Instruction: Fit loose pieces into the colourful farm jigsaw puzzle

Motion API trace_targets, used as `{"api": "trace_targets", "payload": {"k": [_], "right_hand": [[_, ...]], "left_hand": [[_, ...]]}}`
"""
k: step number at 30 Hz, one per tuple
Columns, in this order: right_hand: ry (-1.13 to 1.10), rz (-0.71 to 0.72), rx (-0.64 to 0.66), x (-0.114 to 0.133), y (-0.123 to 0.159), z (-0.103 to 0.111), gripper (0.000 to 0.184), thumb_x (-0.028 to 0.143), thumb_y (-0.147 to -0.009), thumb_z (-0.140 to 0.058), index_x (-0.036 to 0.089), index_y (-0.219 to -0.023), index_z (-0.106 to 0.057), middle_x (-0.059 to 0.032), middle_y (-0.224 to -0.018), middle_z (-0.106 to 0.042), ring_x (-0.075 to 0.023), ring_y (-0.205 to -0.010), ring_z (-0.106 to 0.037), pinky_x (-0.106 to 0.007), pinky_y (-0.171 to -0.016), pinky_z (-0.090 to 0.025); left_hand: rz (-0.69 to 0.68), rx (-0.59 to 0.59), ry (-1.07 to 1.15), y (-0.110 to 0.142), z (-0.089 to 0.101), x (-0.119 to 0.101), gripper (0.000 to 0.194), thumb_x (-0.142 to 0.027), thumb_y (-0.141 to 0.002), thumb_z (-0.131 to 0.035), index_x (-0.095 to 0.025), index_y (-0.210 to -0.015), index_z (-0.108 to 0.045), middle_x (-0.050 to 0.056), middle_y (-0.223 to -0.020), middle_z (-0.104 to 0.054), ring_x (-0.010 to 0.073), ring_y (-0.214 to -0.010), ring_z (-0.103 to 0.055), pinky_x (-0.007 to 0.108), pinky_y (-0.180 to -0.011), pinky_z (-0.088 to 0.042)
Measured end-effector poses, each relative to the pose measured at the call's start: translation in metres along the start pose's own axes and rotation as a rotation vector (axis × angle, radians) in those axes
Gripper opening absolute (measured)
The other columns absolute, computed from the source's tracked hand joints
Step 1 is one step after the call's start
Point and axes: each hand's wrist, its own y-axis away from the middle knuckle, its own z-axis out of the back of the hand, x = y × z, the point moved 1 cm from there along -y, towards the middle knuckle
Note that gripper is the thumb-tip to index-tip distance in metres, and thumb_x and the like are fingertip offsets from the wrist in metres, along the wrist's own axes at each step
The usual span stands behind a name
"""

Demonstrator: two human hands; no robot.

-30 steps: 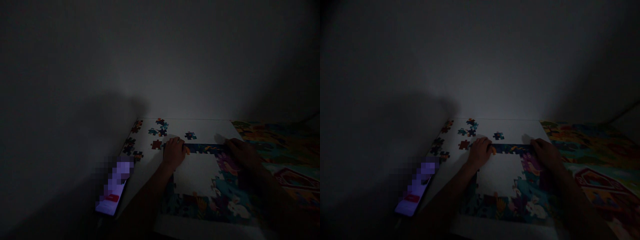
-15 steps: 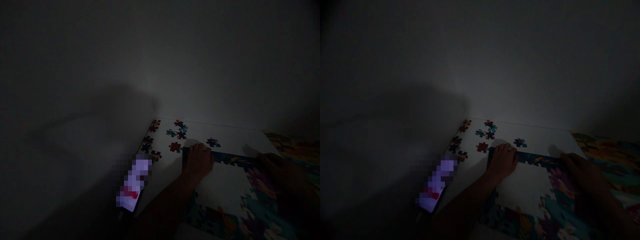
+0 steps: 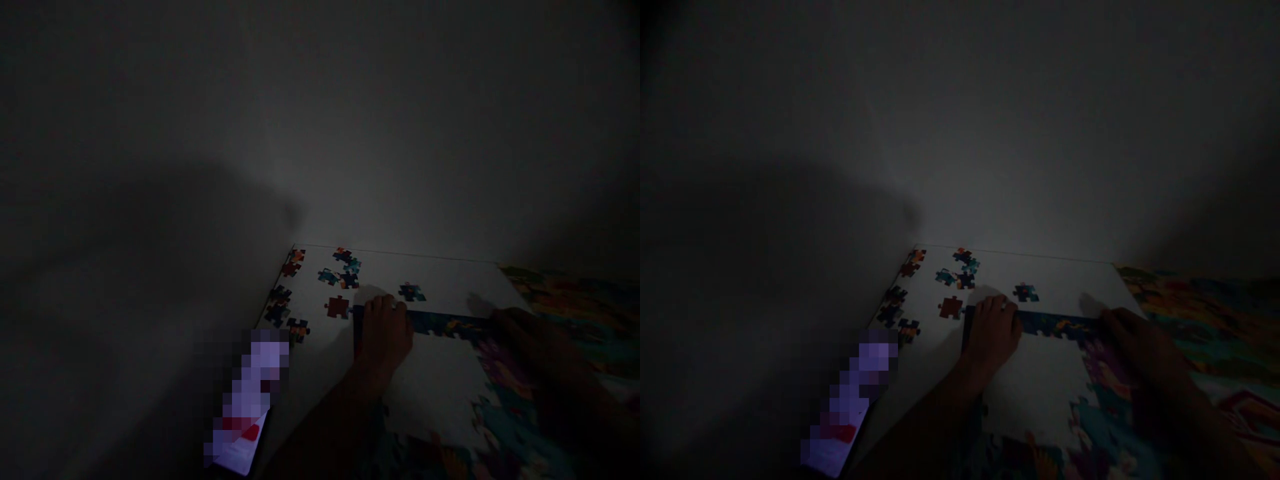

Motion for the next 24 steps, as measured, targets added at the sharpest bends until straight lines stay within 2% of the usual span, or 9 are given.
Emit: {"api": "trace_targets", "payload": {"k": [3,7,10,13,16,19,24], "right_hand": [[-0.054,-0.036,0.13,0.003,0.001,0.001,0.034,0.056,-0.076,-0.047,0.031,-0.079,-0.068,-0.0166,-0.087,-0.073,-0.0348,-0.076,-0.067,-0.045,-0.069,-0.047],[-0.058,-0.016,0.111,0.004,0.002,0.001,0.037,0.058,-0.08,-0.044,0.03,-0.082,-0.069,-0.0143,-0.088,-0.073,-0.0344,-0.08,-0.068,-0.044,-0.07,-0.048],[-0.058,0.029,0.112,0.003,0.003,0.0,0.043,0.06,-0.08,-0.042,0.028,-0.085,-0.069,-0.011,-0.085,-0.073,-0.0329,-0.077,-0.068,-0.042,-0.067,-0.048],[-0.064,0.057,0.107,0.003,0.004,-0.001,0.046,0.06,-0.081,-0.039,0.026,-0.085,-0.069,-0.009,-0.081,-0.073,-0.0304,-0.074,-0.068,-0.039,-0.064,-0.048],[-0.063,0.075,0.103,0.004,0.004,-0.002,0.046,0.058,-0.084,-0.038,0.025,-0.088,-0.069,-0.0084,-0.084,-0.073,-0.0289,-0.078,-0.068,-0.037,-0.066,-0.048],[-0.043,0.079,0.109,0.005,0.005,-0.002,0.047,0.058,-0.085,-0.037,0.025,-0.089,-0.069,-0.0081,-0.085,-0.073,-0.0282,-0.079,-0.068,-0.036,-0.066,-0.047],[-0.027,0.108,0.076,0.007,0.007,-0.002,0.046,0.056,-0.088,-0.037,0.024,-0.087,-0.069,-0.0075,-0.08,-0.072,-0.0257,-0.074,-0.067,-0.033,-0.061,-0.043]], "left_hand": [[0.016,0.003,0.025,-0.002,0.001,0.001,0.014,-0.023,-0.091,-0.053,-0.018,-0.098,-0.065,0.009,-0.106,-0.064,0.0258,-0.104,-0.056,0.042,-0.092,-0.046],[0.082,-0.022,0.038,-0.011,0.01,0.012,0.018,-0.019,-0.09,-0.053,-0.021,-0.103,-0.066,0.006,-0.108,-0.066,0.0219,-0.103,-0.058,0.036,-0.093,-0.046],[0.21,-0.085,0.01,-0.021,0.027,0.037,0.026,-0.015,-0.091,-0.05,-0.022,-0.111,-0.065,0.006,-0.117,-0.065,0.0207,-0.111,-0.057,0.034,-0.099,-0.043],[0.404,-0.145,-0.055,-0.026,0.045,0.071,0.031,-0.013,-0.092,-0.043,-0.019,-0.116,-0.063,0.011,-0.12,-0.063,0.0237,-0.112,-0.058,0.038,-0.096,-0.044],[0.548,-0.151,-0.123,-0.026,0.052,0.094,0.035,-0.02,-0.092,-0.047,-0.015,-0.123,-0.06,0.017,-0.127,-0.06,0.0313,-0.117,-0.055,0.044,-0.095,-0.044],[0.605,-0.112,-0.178,-0.024,0.05,0.1,0.042,-0.031,-0.089,-0.055,-0.014,-0.127,-0.057,0.019,-0.132,-0.055,0.0358,-0.123,-0.051,0.048,-0.098,-0.041],[0.631,-0.037,-0.248,-0.027,0.051,0.102,0.04,-0.038,-0.089,-0.054,-0.019,-0.124,-0.06,0.018,-0.131,-0.056,0.0354,-0.122,-0.05,0.048,-0.096,-0.042]]}}
